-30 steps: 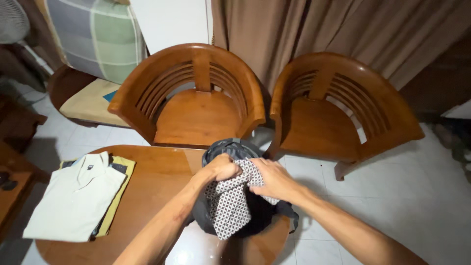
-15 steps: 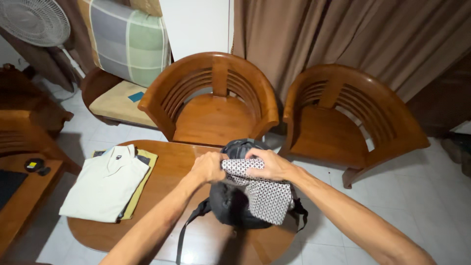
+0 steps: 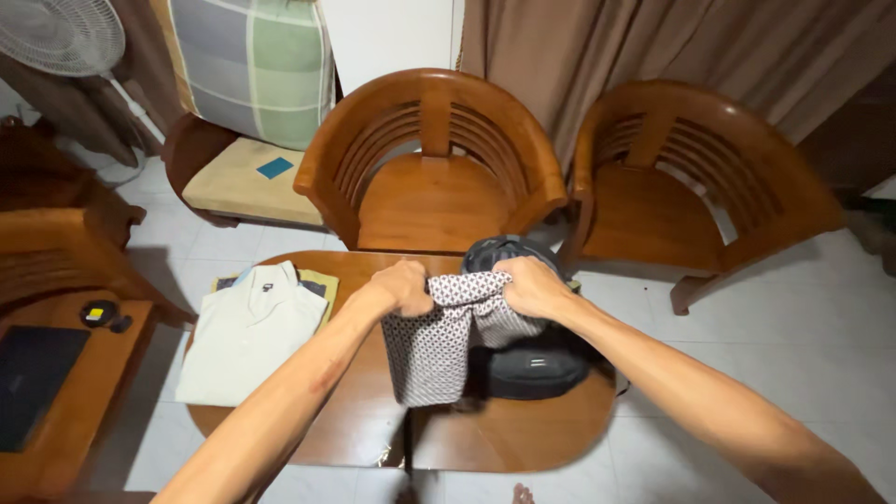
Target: The person unpacks a backpack placed on a wooden table, removing a patterned shirt, a black t-shirt, a smartwatch, a wallet, and a small bottle. Each item is placed on the table after being taken out.
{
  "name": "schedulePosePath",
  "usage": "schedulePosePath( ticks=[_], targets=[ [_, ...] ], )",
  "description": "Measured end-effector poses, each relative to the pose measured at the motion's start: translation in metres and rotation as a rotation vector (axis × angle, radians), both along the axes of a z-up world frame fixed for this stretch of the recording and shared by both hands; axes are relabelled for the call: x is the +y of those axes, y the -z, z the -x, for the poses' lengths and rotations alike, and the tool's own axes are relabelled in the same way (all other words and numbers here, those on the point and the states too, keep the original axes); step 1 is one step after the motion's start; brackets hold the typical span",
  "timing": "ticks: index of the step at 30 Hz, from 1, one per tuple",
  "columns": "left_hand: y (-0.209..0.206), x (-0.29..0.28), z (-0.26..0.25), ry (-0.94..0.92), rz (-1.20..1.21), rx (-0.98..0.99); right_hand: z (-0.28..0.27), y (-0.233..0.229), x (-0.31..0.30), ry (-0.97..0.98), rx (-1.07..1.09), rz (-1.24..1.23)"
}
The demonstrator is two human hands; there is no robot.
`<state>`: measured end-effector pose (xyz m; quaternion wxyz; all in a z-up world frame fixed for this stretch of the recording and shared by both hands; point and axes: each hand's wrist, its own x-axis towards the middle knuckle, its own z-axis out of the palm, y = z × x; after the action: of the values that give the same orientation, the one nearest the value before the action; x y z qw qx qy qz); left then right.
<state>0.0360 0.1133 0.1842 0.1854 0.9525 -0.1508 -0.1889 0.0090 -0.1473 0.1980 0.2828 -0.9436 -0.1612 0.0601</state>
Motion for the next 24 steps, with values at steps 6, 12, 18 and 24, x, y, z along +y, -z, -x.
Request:
schedulePosePath(
  ticks=[6,12,18,24],
  targets=[
    [-0.028,0.045,0.04,-0.026,0.18,-0.28,-0.015,-0.001,0.038,-0.016,0.086,-0.154],
    [-0.025,0.067,0.03,0.215,0.333,-0.449,0.004,-0.037,0.062,-0.148,0.116,-0.024],
    [0.014,0.069,0.0,0.173,0.156,-0.285,0.008,-0.032,0.07,-0.187,0.03,0.173],
    [0.038,0.092,-0.02,-0.014,0.362,0.033,-0.029,-0.007,0.051,-0.473,-0.22,-0.114]
  ],
)
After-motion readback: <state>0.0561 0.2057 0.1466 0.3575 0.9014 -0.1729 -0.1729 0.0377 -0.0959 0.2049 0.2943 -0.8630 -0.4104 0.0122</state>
